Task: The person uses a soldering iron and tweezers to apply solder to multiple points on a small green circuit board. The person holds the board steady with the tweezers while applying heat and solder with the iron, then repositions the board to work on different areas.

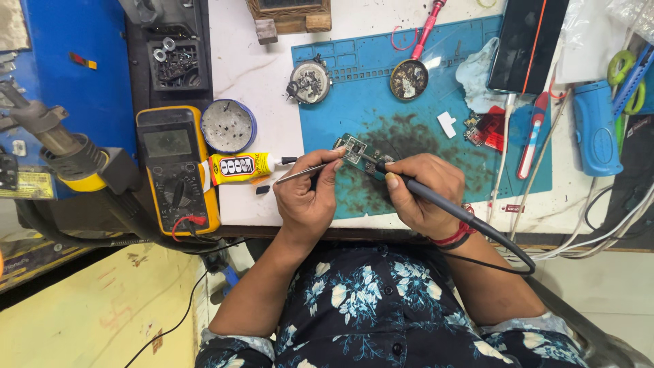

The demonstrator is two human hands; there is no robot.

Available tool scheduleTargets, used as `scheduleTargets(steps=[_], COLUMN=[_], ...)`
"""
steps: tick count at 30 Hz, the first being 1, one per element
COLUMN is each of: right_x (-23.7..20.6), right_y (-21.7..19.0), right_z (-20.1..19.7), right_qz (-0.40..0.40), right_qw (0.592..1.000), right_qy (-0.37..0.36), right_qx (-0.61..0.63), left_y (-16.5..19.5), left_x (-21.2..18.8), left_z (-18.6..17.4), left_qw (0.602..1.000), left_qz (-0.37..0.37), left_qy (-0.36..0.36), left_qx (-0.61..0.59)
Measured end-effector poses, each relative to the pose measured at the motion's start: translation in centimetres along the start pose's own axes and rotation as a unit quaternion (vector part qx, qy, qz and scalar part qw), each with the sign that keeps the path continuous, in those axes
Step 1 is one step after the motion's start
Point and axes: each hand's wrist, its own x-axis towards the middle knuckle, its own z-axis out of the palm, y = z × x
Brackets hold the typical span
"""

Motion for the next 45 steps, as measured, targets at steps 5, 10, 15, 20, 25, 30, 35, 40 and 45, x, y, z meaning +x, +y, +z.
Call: scheduleTargets(steps=[5,10,15,20,25,30,35,40,45], right_x=[-0.03,0.07,0.17,0.14,0.16,0.35,0.33,0.24,0.28], right_y=[-0.17,-0.26,-0.26,-0.22,-0.33,-0.47,-0.44,-0.41,-0.45], right_z=[-0.01,-0.10,-0.10,-0.10,-0.08,-0.18,-0.08,-0.07,-0.10], right_qz=[-0.001,-0.004,-0.006,-0.008,-0.008,-0.012,-0.015,-0.014,-0.022], right_qw=[1.000,1.000,1.000,1.000,1.000,1.000,1.000,1.000,0.999], right_qy=[-0.001,-0.005,-0.010,-0.009,-0.008,-0.011,-0.004,0.003,0.001], right_qx=[0.002,0.001,-0.005,-0.002,-0.012,-0.008,-0.008,-0.015,-0.024], left_y=[0.01,-0.25,-0.53,-0.62,-0.68,-0.57,-0.56,-0.58,-0.48], left_x=[-0.11,-0.16,-0.14,-0.22,-0.19,0.00,-0.05,-0.16,-0.11], left_z=[0.09,0.13,0.07,0.06,0.07,0.12,0.07,0.12,0.17], left_qw=[1.000,1.000,1.000,1.000,1.000,1.000,1.000,1.000,1.000], left_qz=[-0.002,0.003,0.000,-0.017,-0.014,-0.006,-0.004,0.001,0.004], left_qy=[0.004,0.009,0.013,0.008,0.010,0.012,0.010,0.010,0.012], left_qx=[0.010,0.006,-0.012,-0.007,-0.007,-0.020,-0.009,0.002,-0.002])
